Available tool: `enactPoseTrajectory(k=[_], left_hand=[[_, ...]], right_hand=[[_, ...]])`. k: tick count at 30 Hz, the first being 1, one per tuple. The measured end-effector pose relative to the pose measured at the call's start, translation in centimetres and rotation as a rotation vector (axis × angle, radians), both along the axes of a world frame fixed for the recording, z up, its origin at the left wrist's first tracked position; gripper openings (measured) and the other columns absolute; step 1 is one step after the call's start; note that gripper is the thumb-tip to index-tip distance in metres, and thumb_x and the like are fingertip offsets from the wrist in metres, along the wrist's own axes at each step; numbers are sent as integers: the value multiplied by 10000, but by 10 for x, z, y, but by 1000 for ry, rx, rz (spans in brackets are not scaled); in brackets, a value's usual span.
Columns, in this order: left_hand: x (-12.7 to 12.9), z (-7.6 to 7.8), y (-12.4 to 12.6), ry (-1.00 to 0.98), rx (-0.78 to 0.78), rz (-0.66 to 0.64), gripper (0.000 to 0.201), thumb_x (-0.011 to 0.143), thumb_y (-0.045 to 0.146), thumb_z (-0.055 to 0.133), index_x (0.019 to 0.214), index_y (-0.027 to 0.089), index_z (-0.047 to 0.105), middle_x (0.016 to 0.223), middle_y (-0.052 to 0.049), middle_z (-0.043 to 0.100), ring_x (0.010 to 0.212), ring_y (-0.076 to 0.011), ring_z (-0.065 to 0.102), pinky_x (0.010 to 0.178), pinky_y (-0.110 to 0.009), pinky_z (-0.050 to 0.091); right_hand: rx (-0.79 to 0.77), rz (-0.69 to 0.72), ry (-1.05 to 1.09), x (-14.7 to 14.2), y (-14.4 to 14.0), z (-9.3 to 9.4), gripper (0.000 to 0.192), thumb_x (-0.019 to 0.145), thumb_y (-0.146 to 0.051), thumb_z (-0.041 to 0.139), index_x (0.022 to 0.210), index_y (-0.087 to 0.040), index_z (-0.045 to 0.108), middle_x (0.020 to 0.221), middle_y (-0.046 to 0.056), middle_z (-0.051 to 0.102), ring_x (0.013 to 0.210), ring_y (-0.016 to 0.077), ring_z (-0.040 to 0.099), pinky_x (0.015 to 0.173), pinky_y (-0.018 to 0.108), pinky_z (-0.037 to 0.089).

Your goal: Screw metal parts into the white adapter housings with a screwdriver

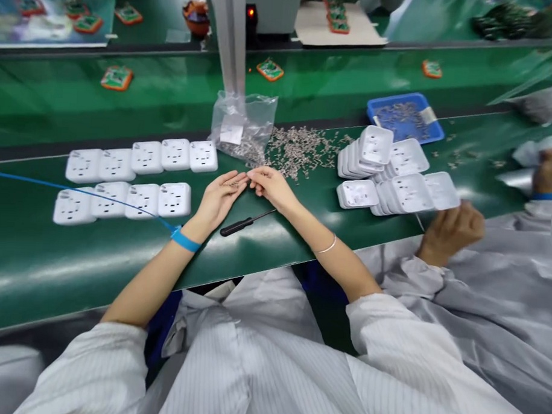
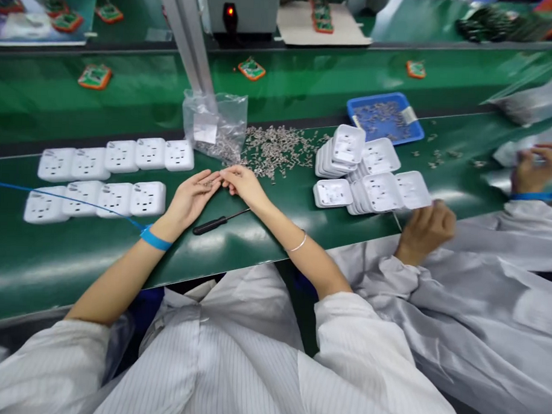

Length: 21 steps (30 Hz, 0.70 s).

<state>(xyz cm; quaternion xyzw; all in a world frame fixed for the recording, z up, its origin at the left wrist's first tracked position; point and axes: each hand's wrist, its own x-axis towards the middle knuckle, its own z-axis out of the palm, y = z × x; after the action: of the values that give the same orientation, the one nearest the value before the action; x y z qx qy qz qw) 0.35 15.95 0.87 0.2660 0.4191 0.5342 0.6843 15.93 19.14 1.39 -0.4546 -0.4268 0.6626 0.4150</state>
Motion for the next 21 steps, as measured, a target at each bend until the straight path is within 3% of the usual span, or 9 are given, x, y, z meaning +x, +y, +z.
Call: enactPoseTrajectory(k=[5,8,11,15,21], left_hand=[[-4,-3,-4,58,24,0,399,770,63,644,1161,138,614,1288,-133,690,1302,-212,622,1217,-359,413],[-3,-3,-7,97,27,-19,396,804,130,687,1196,147,628,1236,-113,716,1283,-219,636,1217,-377,415],[-1,-4,-9,111,46,-36,436,782,166,743,1205,138,642,1162,-104,743,1234,-236,668,1198,-396,438],[0,-5,-10,124,101,-83,505,759,174,766,1247,147,636,1248,-110,722,1238,-248,666,1191,-414,441],[1,-7,-9,127,88,-58,406,803,162,731,1204,156,670,1196,-87,746,1196,-207,688,1172,-387,463]], right_hand=[[89,74,-84,2,-5,0,103,843,-245,696,868,-156,652,658,-51,627,492,42,486,499,169,401],[196,125,-187,2,-10,2,152,849,-289,700,923,-159,674,671,-52,613,511,49,503,533,185,414],[267,127,-302,1,-15,7,171,869,-314,682,948,-162,680,655,-59,582,515,60,507,550,202,413],[326,170,-434,1,-18,10,177,884,-323,666,948,-160,694,689,-43,595,555,76,507,568,219,402],[377,125,-436,0,-17,3,146,902,-280,629,958,-152,668,787,-14,638,699,95,551,648,222,416]])
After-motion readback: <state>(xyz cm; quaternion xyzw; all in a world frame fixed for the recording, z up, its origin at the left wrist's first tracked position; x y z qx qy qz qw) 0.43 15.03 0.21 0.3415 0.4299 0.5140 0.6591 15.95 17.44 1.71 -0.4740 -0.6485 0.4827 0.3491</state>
